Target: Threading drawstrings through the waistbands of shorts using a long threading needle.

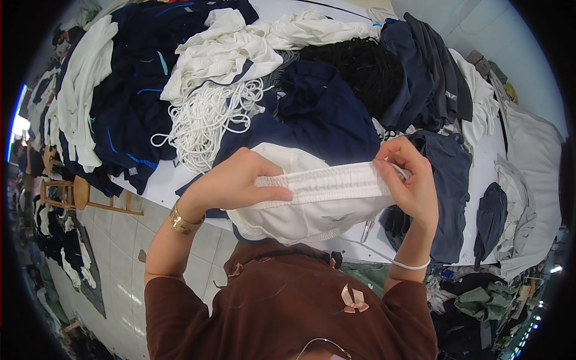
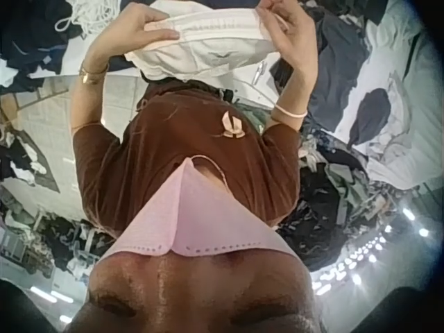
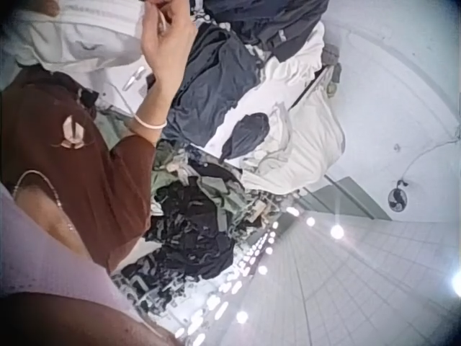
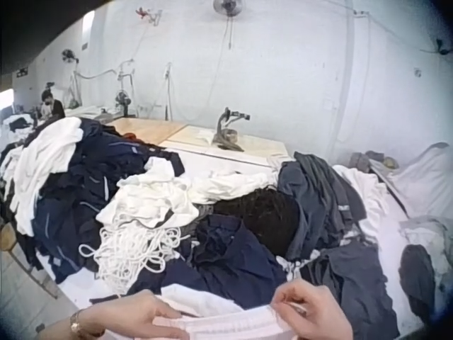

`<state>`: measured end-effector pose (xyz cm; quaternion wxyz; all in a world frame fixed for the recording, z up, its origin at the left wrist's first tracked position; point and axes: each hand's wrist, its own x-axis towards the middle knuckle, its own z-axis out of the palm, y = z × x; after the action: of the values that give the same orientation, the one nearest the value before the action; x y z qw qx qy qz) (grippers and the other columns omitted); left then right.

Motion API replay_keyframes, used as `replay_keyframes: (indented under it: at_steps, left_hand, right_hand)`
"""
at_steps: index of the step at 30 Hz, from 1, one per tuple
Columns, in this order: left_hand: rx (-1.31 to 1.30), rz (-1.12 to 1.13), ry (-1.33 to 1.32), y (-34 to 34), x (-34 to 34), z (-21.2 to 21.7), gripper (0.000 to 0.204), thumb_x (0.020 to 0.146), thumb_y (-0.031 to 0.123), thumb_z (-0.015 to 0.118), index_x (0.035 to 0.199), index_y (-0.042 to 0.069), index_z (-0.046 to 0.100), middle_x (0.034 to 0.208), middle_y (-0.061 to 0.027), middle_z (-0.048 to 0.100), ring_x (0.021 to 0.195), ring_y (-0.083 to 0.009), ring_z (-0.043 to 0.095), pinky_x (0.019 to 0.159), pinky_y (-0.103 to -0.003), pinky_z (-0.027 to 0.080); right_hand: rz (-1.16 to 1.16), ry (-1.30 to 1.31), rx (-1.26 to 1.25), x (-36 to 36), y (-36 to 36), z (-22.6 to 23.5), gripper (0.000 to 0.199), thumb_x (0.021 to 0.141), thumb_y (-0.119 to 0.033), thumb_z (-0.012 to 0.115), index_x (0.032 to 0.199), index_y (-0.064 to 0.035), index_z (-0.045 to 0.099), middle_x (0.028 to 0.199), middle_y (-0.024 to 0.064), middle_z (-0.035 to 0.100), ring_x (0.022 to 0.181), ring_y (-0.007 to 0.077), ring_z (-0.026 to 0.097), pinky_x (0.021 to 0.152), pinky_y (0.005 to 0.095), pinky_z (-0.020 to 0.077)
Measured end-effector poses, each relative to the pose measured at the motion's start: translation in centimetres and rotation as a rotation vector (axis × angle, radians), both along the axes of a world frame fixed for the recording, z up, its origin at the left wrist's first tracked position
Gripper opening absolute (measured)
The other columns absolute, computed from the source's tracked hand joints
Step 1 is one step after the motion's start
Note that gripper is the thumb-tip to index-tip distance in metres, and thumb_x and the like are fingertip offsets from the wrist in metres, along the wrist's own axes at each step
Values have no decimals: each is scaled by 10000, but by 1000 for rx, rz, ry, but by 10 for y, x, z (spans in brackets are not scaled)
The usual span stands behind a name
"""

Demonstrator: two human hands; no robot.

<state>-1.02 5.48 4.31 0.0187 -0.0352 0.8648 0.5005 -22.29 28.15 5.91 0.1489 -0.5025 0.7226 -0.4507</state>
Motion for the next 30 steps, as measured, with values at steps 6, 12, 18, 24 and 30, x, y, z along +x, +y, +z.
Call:
replay_keyframes:
  at_steps: [6, 12, 18, 24, 30]
  left_hand:
    - [-26, 173, -9, -8, 0, -8, 269, 806, 224, 756, 864, -36, 719, 688, -158, 661, 560, -159, 556, 590, -279, 453]
    - [85, 234, -158, -13, 1, -6, 236, 802, 162, 785, 903, -43, 728, 741, -57, 707, 663, -30, 544, 606, -220, 456]
    - [63, 160, 20, -2, 3, -1, 263, 803, 212, 760, 858, -42, 718, 652, -100, 651, 575, -78, 493, 561, -260, 424]
    - [156, 151, 4, 0, 4, 4, 269, 807, 227, 761, 833, -37, 710, 607, -122, 595, 556, -79, 447, 535, -271, 397]
    - [25, 70, -41, 13, -8, 9, 253, 789, 196, 797, 889, -26, 727, 741, -81, 701, 652, -63, 575, 609, -237, 453]
  right_hand:
    - [75, -253, -40, 8, -3, -19, 170, 789, -86, 771, 862, -32, 628, 687, -7, 611, 622, 31, 520, 573, 187, 382]
    - [168, -417, -92, -6, 5, -23, 160, 760, -82, 795, 761, -23, 647, 703, 6, 651, 647, 25, 567, 566, 193, 410]
    - [41, -237, -49, 2, 6, -28, 166, 767, -90, 791, 757, -29, 637, 681, -11, 624, 623, 17, 538, 563, 186, 391]
    - [106, -433, -16, 5, 12, -23, 179, 777, -108, 790, 755, -30, 630, 685, -12, 623, 637, 20, 529, 572, 191, 388]
    - [239, -272, 51, 14, -2, -15, 246, 762, -163, 807, 796, -22, 608, 701, 6, 597, 656, 53, 524, 580, 222, 394]
